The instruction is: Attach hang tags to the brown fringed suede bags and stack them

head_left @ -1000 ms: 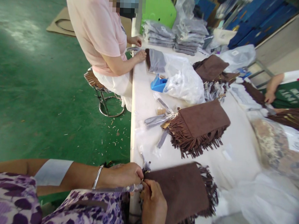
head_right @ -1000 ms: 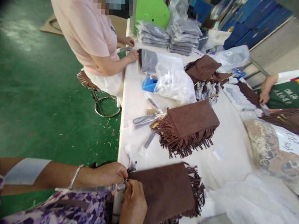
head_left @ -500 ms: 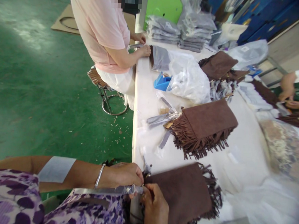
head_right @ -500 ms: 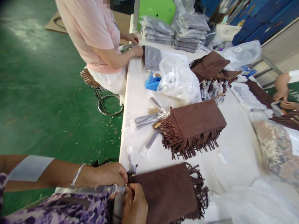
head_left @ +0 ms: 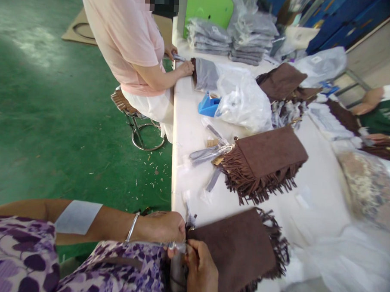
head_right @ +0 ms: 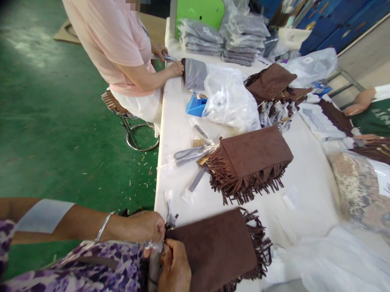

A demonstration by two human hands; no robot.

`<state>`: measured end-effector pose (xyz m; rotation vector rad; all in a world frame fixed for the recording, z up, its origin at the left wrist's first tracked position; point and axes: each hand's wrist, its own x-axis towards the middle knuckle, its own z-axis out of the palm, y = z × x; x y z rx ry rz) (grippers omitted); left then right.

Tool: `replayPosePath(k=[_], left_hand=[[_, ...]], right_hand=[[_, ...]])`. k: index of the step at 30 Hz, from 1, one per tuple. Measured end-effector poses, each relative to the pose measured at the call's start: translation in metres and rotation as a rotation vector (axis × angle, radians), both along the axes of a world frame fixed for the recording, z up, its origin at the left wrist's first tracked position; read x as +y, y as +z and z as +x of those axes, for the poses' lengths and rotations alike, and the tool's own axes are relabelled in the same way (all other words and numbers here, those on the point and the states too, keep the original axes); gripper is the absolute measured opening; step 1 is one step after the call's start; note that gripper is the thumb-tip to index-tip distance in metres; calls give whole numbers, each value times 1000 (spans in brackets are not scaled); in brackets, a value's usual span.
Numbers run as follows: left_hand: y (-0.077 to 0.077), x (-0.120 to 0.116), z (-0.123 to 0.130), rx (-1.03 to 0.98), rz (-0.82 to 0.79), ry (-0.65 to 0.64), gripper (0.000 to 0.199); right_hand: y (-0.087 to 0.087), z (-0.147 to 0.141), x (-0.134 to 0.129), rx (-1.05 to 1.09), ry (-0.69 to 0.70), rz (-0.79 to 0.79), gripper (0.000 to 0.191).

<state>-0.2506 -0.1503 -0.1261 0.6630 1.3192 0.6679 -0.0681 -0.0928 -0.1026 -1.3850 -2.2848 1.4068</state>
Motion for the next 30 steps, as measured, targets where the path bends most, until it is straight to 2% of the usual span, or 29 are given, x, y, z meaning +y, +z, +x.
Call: replayPosePath(k=[3,7,10,13,16,18,19,22,24,27,30], left_hand=[[5,-4,1,147,-60,-26,22],[9,-10,-2,385,178,59,16],[10,-13,-9,526,313,64,9],[16,-15,-17,609,402,63,11],[26,-14,-23,637,558,88,12],[32,-11,-25,611,599,116,12],[33,-8,-25,559,563,137,12],[29,1,-25,249,317,242,12],[21,7,-23,73,211,296,14],[11,14,-20,-23,196,338,16],[12,19,-19,-13,203,345,15]], right_hand=[[-2,2,-3,41,-49,1,32],[-4,6,-5,100,-159,120,34],[-2,10,-3,109,-200,221,36],[-2,15,-5,94,-198,281,38],[-4,15,-13,64,-139,345,36],[-8,14,-18,13,-43,451,32],[-9,13,-20,-29,23,517,31],[-12,11,-22,-193,181,704,31],[-10,10,-21,-281,189,769,26],[-1,9,-20,-300,143,735,12],[11,8,-15,-205,76,551,10]])
